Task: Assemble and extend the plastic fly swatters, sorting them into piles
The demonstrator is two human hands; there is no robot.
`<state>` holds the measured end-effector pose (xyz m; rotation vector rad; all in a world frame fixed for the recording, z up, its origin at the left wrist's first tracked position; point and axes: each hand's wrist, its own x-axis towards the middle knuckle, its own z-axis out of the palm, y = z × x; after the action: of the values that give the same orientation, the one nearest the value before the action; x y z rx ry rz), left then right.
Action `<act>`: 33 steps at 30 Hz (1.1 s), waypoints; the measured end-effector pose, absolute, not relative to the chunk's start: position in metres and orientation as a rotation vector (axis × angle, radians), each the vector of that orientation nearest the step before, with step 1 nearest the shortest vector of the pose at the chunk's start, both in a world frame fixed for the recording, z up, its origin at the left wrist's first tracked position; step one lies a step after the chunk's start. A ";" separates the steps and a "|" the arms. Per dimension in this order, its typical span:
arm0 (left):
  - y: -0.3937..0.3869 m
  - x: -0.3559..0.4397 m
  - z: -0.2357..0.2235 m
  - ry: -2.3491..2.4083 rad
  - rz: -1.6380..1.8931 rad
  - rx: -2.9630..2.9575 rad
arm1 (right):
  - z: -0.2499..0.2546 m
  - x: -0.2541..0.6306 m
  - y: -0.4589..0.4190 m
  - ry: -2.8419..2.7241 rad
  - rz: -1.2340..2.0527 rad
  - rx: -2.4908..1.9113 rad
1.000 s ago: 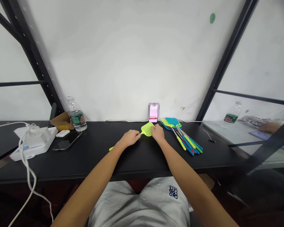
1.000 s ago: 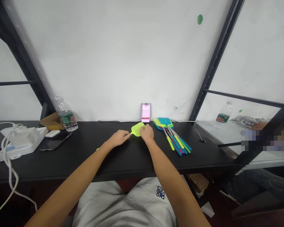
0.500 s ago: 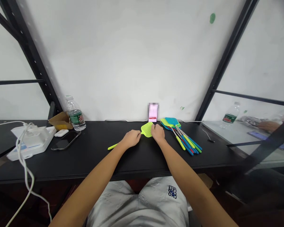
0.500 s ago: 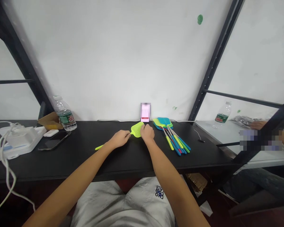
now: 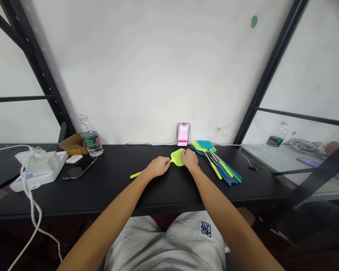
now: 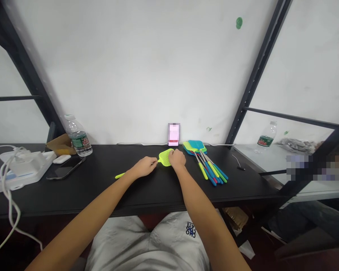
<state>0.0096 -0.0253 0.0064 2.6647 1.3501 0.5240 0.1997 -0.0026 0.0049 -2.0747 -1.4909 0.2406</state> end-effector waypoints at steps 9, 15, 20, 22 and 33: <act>-0.028 0.010 0.008 1.381 0.513 2.639 | 0.001 0.203 0.001 -1.505 0.213 -2.077; -0.027 0.010 0.007 1.383 0.524 2.626 | 0.001 0.203 0.002 -1.503 0.223 -2.085; -0.026 0.010 0.006 1.358 0.558 2.612 | 0.001 0.206 0.005 -1.492 0.233 -2.070; -0.025 0.010 0.006 1.338 0.581 2.602 | 0.001 0.208 0.008 -1.484 0.230 -2.057; -0.024 0.012 0.007 1.341 0.653 2.560 | 0.002 0.210 0.008 -1.451 0.151 -1.988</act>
<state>0.0115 -0.0236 0.0071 2.5598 1.3406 0.6529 0.2098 0.0082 0.0019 -1.9884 -1.4509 0.1513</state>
